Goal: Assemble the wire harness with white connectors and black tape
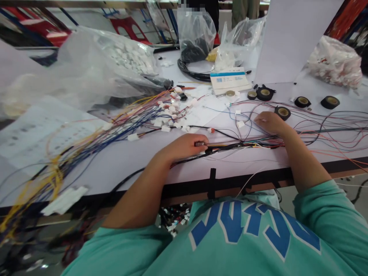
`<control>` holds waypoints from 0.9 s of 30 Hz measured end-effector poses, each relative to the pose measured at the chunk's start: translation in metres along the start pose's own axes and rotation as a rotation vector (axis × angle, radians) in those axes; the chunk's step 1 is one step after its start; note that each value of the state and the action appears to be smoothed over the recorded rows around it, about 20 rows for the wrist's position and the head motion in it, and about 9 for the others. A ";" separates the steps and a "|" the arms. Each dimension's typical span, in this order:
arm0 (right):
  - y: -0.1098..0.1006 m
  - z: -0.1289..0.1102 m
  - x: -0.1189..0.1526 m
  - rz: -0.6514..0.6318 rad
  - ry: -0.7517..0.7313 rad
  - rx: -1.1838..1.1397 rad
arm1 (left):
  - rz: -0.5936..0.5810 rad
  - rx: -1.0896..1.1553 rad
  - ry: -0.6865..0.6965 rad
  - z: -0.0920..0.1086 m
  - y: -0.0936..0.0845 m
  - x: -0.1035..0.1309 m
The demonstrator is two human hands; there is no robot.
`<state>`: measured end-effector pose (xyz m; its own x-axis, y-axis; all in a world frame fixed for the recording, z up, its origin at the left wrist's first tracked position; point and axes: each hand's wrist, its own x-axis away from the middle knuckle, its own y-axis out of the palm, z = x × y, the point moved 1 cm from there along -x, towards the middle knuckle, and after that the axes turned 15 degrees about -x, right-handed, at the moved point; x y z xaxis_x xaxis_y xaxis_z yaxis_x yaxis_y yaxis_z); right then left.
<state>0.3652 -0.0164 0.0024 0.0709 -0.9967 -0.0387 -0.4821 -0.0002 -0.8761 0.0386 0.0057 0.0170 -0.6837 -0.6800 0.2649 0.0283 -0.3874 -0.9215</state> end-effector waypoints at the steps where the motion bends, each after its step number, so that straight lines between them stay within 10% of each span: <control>1: -0.001 0.001 0.000 0.026 0.010 -0.075 | -0.021 0.018 0.009 0.000 -0.001 0.000; 6: -0.015 0.003 -0.012 0.335 0.217 -0.190 | -0.055 0.066 0.067 -0.001 -0.003 -0.005; 15: -0.009 -0.032 -0.085 -0.053 0.214 0.343 | -0.090 0.095 0.023 -0.001 0.000 -0.009; 27: 0.016 -0.027 -0.092 -0.085 -0.037 0.435 | -0.063 0.068 0.034 -0.002 0.002 -0.010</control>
<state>0.3272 0.0735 0.0055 0.1299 -0.9910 0.0322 -0.0610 -0.0404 -0.9973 0.0440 0.0127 0.0123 -0.7102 -0.6319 0.3103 0.0337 -0.4708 -0.8816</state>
